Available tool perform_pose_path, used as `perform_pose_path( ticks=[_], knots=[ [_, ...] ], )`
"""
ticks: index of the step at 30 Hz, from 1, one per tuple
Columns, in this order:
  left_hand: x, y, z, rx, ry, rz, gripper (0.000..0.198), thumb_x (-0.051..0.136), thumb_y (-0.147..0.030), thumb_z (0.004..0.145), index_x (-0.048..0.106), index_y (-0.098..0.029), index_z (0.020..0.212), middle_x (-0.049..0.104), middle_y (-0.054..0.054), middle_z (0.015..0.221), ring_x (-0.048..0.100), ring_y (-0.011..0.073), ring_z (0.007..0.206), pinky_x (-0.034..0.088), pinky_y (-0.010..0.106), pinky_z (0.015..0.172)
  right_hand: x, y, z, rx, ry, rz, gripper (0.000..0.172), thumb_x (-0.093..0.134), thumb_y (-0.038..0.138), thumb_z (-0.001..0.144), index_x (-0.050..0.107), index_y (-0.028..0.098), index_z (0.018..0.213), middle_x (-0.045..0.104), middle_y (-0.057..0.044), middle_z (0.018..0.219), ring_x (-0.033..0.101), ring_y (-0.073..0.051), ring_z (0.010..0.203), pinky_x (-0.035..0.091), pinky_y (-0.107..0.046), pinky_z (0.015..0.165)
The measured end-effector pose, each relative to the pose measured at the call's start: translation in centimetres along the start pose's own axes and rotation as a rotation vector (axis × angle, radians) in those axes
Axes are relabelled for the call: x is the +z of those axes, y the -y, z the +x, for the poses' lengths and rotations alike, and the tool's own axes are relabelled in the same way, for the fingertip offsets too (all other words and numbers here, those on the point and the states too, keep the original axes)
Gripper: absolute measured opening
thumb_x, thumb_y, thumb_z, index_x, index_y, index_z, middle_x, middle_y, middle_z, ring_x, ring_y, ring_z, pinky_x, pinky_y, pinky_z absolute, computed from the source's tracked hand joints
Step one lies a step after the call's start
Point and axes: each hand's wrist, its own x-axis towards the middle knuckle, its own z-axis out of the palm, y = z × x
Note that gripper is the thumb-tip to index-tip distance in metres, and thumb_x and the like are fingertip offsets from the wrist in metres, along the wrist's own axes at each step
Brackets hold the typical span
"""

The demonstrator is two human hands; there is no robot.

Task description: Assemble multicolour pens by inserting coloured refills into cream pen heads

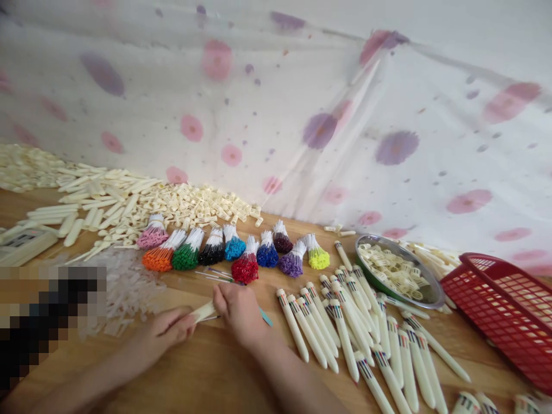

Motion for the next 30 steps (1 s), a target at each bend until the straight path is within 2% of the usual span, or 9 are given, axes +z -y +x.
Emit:
perform_pose_path(
  ticks=[4, 11, 14, 18, 21, 23, 26, 28, 30],
  knots=[
    [1.1, -0.3, -0.1, 0.011, -0.123, 0.062, 0.032, 0.044, -0.047, 0.08, 0.059, -0.019, 0.084, 0.057, 0.006, 0.084, 0.05, 0.023, 0.083, 0.037, 0.033, 0.075, 0.0, -0.7, 0.3, 0.021, 0.055, 0.001, 0.044, 0.031, 0.025, 0.093, 0.044, 0.018, 0.052, 0.041, 0.004, 0.045, 0.035, -0.008, 0.04, 0.022, -0.02, 0.038],
    [0.3, 0.4, 0.6, -0.03, 0.043, -0.019, 0.062, 0.018, -0.058, 0.086, 0.061, -0.019, 0.066, 0.042, -0.004, 0.047, 0.037, 0.0123, 0.04, 0.035, 0.024, 0.043, -0.5, 0.3, -0.5, -0.101, 0.007, -0.071, 0.037, 0.034, 0.034, 0.092, 0.052, 0.017, 0.065, 0.054, -0.004, 0.066, 0.048, -0.014, 0.062, 0.034, -0.024, 0.057],
    [0.7, 0.5, 0.7, -0.027, -0.044, -0.011, 0.049, 0.031, -0.059, 0.082, 0.055, -0.02, 0.066, 0.049, 0.0, 0.062, 0.047, 0.0169, 0.061, 0.039, 0.027, 0.059, 0.0, 0.0, -0.2, -0.071, 0.013, -0.088, 0.041, 0.028, 0.025, 0.095, 0.05, 0.017, 0.061, 0.049, 0.0, 0.054, 0.041, -0.011, 0.047, 0.028, -0.023, 0.046],
    [1.4, 0.1, 0.3, -0.04, -0.096, -0.036, 0.04, 0.041, -0.059, 0.077, 0.051, -0.021, 0.07, 0.05, 0.005, 0.076, 0.046, 0.0227, 0.081, 0.037, 0.032, 0.073, -0.4, -0.8, 0.2, -0.123, 0.082, -0.076, 0.045, 0.034, 0.025, 0.094, 0.046, 0.018, 0.052, 0.04, 0.006, 0.041, 0.032, -0.007, 0.036, 0.022, -0.021, 0.039],
    [0.9, -0.2, 0.4, -0.075, 0.054, -0.142, 0.048, 0.031, -0.065, 0.079, 0.051, -0.021, 0.079, 0.047, 0.0, 0.07, 0.044, 0.0159, 0.063, 0.038, 0.026, 0.057, -1.0, -0.6, -0.1, -0.186, 0.018, -0.088, 0.046, 0.025, 0.031, 0.097, 0.049, 0.017, 0.06, 0.046, 0.002, 0.051, 0.039, -0.01, 0.045, 0.026, -0.022, 0.044],
    [0.4, -0.2, 0.5, -0.125, 0.253, -0.222, 0.064, 0.014, -0.07, 0.079, 0.054, -0.02, 0.084, 0.042, -0.004, 0.06, 0.031, 0.0105, 0.043, 0.029, 0.022, 0.04, -1.3, -0.2, -0.6, -0.263, -0.023, -0.098, 0.049, 0.02, 0.037, 0.096, 0.051, 0.017, 0.063, 0.047, -0.001, 0.058, 0.042, -0.013, 0.053, 0.03, -0.024, 0.051],
    [0.1, 0.0, 0.4, -0.185, 0.516, -0.283, 0.08, 0.002, -0.076, 0.072, 0.057, -0.019, 0.078, 0.033, -0.007, 0.048, 0.016, 0.008, 0.033, 0.018, 0.021, 0.03, -1.3, 0.4, -1.2, -0.372, -0.038, -0.095, 0.054, 0.017, 0.047, 0.094, 0.052, 0.018, 0.064, 0.046, -0.003, 0.059, 0.042, -0.015, 0.057, 0.032, -0.026, 0.056],
    [0.2, 0.1, 0.2, -0.202, 0.568, -0.284, 0.075, 0.005, -0.079, 0.069, 0.052, -0.021, 0.069, 0.026, -0.009, 0.045, 0.014, 0.0079, 0.033, 0.018, 0.02, 0.029, -1.2, 0.7, -1.3, -0.376, -0.048, -0.088, 0.058, 0.013, 0.048, 0.094, 0.052, 0.018, 0.063, 0.045, -0.003, 0.057, 0.041, -0.015, 0.056, 0.032, -0.026, 0.055],
    [0.6, -0.1, 0.0, -0.202, 0.513, -0.262, 0.066, 0.006, -0.076, 0.072, 0.044, -0.022, 0.064, 0.024, -0.009, 0.046, 0.016, 0.0083, 0.035, 0.02, 0.02, 0.032, -0.9, 0.9, -1.1, -0.324, -0.056, -0.085, 0.058, 0.012, 0.045, 0.095, 0.05, 0.018, 0.06, 0.045, -0.002, 0.056, 0.041, -0.014, 0.054, 0.031, -0.025, 0.052]
  ],
)
